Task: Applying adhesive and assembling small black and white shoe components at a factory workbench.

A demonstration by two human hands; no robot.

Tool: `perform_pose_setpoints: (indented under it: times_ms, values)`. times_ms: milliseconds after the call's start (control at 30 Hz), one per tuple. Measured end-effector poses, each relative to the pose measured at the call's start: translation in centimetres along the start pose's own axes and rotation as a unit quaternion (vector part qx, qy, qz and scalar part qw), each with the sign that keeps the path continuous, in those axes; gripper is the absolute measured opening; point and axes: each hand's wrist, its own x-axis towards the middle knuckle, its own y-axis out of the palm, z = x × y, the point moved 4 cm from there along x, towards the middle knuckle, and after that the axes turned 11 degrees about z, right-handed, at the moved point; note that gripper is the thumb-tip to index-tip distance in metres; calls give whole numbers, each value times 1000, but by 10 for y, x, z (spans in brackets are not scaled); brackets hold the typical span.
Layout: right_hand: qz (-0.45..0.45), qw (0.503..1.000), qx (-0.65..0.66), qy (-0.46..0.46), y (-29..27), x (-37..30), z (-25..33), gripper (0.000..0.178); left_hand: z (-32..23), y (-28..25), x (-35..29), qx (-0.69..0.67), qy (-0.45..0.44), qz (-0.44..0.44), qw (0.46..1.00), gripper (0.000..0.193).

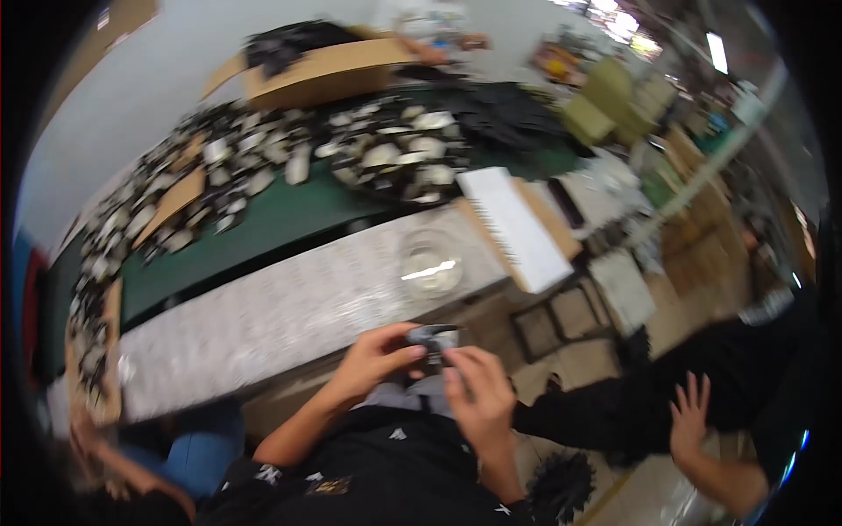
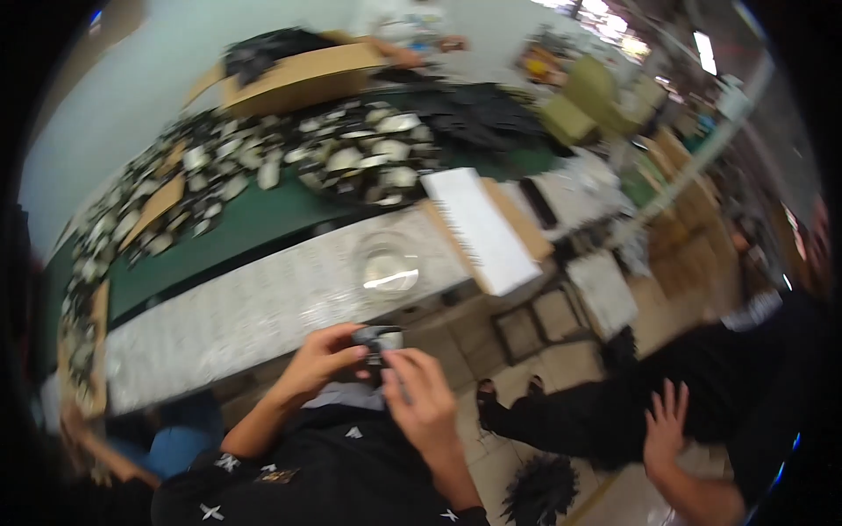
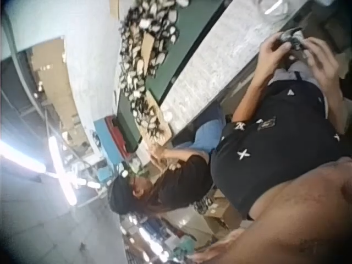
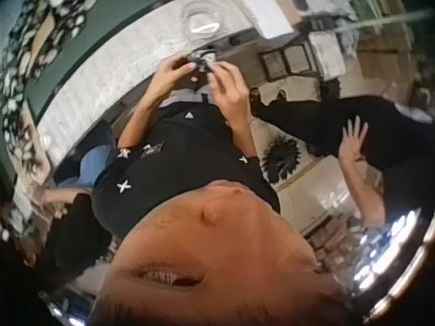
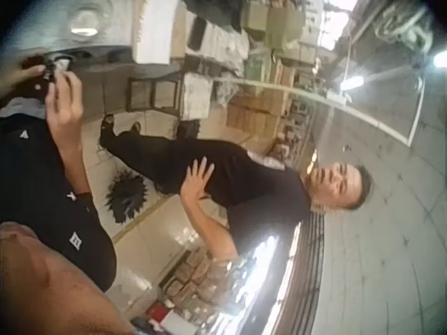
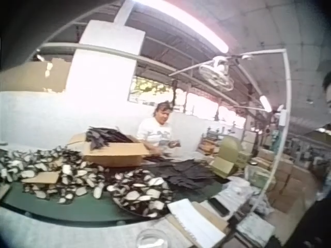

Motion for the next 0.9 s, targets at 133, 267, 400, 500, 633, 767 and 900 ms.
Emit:
perform_pose_setpoints:
  times_ms: [133, 267, 400, 500, 633, 767, 900]
  values:
    - [-7, 990, 138, 40, -1, -4, -8, 22, 5, -8, -6, 3, 21, -2, 1000, 31]
    - [5, 949, 297, 104, 3, -9, -17, 21, 11, -9, -6, -1, 36, 8, 999, 31]
    - [-4, 868, 476, 142, 7, -16, -28, 23, 10, -9, -7, -11, 36, -16, 999, 32]
    - [-8, 872, 454, 183, -5, -18, -31, 23, 6, -5, -7, 13, 13, -19, 1000, 35]
    - [-87, 959, 233, 138, -18, -22, -37, 18, 8, 1, 3, 2, -19, 21, 1000, 33]
    - [-53, 988, 108, 99, -17, -16, -29, 21, 7, 4, 1, -3, -6, 5, 1000, 31]
    - [-11, 997, 67, 27, -7, -3, -14, 23, 6, 2, -2, 7, 19, 14, 1000, 29]
